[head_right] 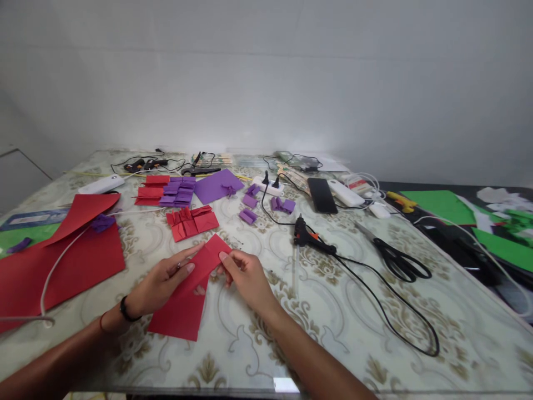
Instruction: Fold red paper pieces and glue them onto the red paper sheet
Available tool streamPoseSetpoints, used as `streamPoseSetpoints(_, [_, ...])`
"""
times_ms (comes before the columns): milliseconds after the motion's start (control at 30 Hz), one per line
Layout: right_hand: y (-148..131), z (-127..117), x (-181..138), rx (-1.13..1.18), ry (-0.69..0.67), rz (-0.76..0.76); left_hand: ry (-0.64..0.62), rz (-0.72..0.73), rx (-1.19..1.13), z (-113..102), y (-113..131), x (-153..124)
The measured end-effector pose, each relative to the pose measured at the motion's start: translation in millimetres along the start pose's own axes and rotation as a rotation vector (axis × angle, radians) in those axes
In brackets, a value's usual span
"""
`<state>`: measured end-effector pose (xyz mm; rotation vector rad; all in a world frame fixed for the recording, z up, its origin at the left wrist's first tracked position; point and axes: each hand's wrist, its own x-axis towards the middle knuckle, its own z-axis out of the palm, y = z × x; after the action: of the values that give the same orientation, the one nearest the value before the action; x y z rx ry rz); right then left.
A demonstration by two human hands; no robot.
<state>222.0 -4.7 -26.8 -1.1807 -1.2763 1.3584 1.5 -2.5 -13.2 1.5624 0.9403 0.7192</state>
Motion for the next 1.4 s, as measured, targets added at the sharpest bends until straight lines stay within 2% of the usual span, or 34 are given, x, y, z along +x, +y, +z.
streamPoseSetpoints(133, [-4.7, 2.1, -1.5, -0.007, -0.063, 0.014, 0.009, 0.011, -0.003, -0.2, 0.0, 0.1])
streamPoseSetpoints(400, [-1.2, 3.9, -1.3, -0.018, -0.015, 0.016, 0.018, 0.034, 0.032, 0.7, 1.5, -0.1])
streamPoseSetpoints(600, [-1.9, 4.8, -2.4, -0.011, -0.090, 0.038, 0.031, 0.085, 0.104, -1.9, -0.6, 2.2])
streamPoseSetpoints(900, [-1.0, 6.4, -2.0, -0.038, -0.037, 0.022, 0.163, 0.112, 0.283, -1.0, -2.7, 1.6])
streamPoseSetpoints(1067, [-1.0, 7.0, -3.0, -0.076, -0.068, 0.046, 0.183, 0.132, 0.325, -1.8, -1.7, 1.5])
streamPoseSetpoints(1400, [-3.4, 9.4, -4.8, -0.088, -0.015, 0.059, 0.182, 0.140, 0.320, -2.0, -1.5, 1.6])
